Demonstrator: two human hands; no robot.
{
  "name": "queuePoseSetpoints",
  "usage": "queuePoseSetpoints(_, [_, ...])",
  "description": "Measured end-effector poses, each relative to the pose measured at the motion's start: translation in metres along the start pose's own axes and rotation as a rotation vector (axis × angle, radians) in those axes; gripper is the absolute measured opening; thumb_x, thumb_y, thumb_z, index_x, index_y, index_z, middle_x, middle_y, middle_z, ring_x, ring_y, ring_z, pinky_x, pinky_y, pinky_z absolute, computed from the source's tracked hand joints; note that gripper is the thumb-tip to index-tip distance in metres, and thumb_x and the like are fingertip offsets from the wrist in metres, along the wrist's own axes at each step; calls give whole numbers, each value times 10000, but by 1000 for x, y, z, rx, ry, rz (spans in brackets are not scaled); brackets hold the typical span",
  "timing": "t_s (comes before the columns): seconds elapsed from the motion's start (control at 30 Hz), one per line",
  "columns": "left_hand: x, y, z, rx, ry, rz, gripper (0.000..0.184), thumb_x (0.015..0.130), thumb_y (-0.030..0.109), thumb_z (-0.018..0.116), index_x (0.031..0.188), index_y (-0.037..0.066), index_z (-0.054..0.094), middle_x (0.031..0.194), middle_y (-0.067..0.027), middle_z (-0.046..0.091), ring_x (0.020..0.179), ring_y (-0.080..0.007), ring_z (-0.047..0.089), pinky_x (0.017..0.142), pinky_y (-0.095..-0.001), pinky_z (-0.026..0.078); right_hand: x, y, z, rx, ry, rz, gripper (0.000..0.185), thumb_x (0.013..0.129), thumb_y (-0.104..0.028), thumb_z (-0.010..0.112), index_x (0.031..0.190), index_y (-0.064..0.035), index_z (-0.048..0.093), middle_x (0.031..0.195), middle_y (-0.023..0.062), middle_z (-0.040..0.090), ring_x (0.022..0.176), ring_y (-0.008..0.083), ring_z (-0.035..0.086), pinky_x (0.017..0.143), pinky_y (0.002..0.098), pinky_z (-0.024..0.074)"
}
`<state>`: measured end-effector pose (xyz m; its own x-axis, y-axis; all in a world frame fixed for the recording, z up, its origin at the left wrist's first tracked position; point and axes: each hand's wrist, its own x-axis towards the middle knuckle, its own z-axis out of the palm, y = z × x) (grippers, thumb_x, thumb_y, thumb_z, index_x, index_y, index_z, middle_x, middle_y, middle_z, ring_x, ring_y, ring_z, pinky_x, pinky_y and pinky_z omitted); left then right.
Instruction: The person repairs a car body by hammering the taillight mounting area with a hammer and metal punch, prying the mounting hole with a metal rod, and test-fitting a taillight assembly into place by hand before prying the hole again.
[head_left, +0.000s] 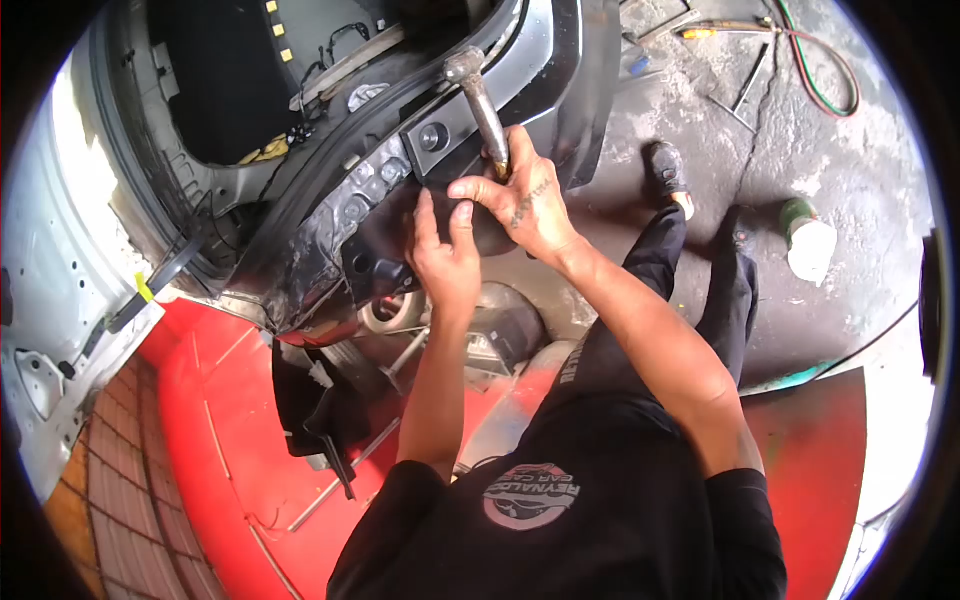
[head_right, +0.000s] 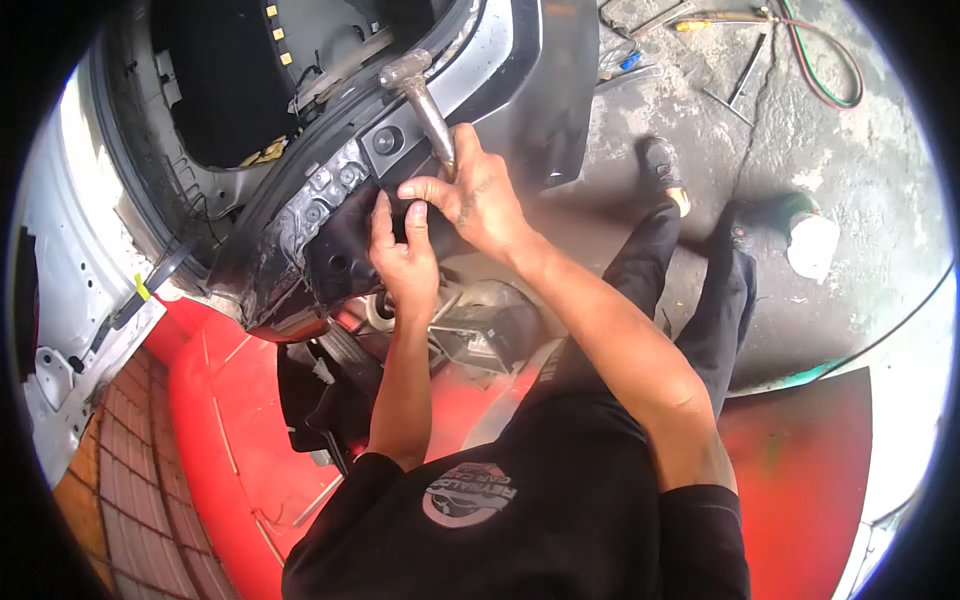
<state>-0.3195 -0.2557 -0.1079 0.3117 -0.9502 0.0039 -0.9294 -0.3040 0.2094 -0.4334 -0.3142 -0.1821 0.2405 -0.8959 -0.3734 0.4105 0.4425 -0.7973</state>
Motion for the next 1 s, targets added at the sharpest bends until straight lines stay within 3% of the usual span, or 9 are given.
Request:
queuePoseSetpoints(0.03, [-4,-1,8,-63,26,-4,556,968,250,685,1317,-159,544,1269,-344,616,1132,-452,619,1010,-467,461,0,0,-1,24,-6,8,590,744,-341,920,988,-4,502,666,74,550,620,147,488,587,335,460])
queuePoseSetpoints(0.1, [-4,-3,13,-51,71,36,544,983,238,667,1318,-168,532,1275,-324,620,1117,-416,631,993,-454,474,2,4,-1,18,-11,1,590,746,-340,918,993,-3,502,661,84,550,608,156,497,579,341,460])
queuePoseSetpoints(0.33, [1,-18,12,-273,0,26,582,1002,159,634,1441,-139,394,1261,-249,632,1134,-231,610,959,-327,475,3,11,-3,-3,-51,-117,573,834,-354,846,957,-25,393,609,140,505,530,255,468,521,376,443])
queuePoseSetpoints(0.47, [5,-3,10,-411,-49,-18,614,1010,170,625,1467,-134,350,1281,-237,622,1145,-236,609,970,-334,470,4,18,-3,-3,-62,-114,583,835,-380,839,969,-22,398,594,153,499,526,261,469,531,390,450])
queuePoseSetpoints(0.57, [7,-9,11,-412,-79,-17,651,1009,205,629,1484,-123,328,1309,-241,599,1173,-261,596,1003,-362,456,4,19,-4,13,-41,-153,525,857,-323,830,976,-24,415,584,152,506,502,259,475,506,393,438])
queuePoseSetpoints(0.63, [7,-13,12,-416,-69,15,693,1000,258,650,1492,-111,330,1341,-255,570,1218,-298,574,1052,-407,434,3,27,-7,40,-17,-175,461,885,-276,808,992,-30,433,578,149,516,480,243,485,477,387,427])
queuePoseSetpoints(0.77, [7,-6,9,-332,-75,-4,648,1016,204,625,1484,-127,323,1317,-229,589,1167,-248,587,1000,-361,462,-24,55,-42,-45,102,-183,298,951,-200,740,1025,-50,494,570,85,564,447,172,499,427,353,410])
queuePoseSetpoints(0.9, [9,-10,5,-419,-97,-33,674,1003,225,654,1482,-125,333,1348,-204,570,1196,-237,558,1040,-343,418,-69,82,-120,-155,231,125,243,964,-204,713,989,-25,552,656,38,596,570,117,533,511,325,436])
queuePoseSetpoints(1.0, [13,-7,5,-437,-105,-42,668,1013,302,642,1459,-115,371,1351,-184,564,1214,-229,540,1058,-342,391,-107,117,-191,-246,391,216,172,950,-153,684,985,-27,573,687,-27,528,612,73,456,533,285,399])
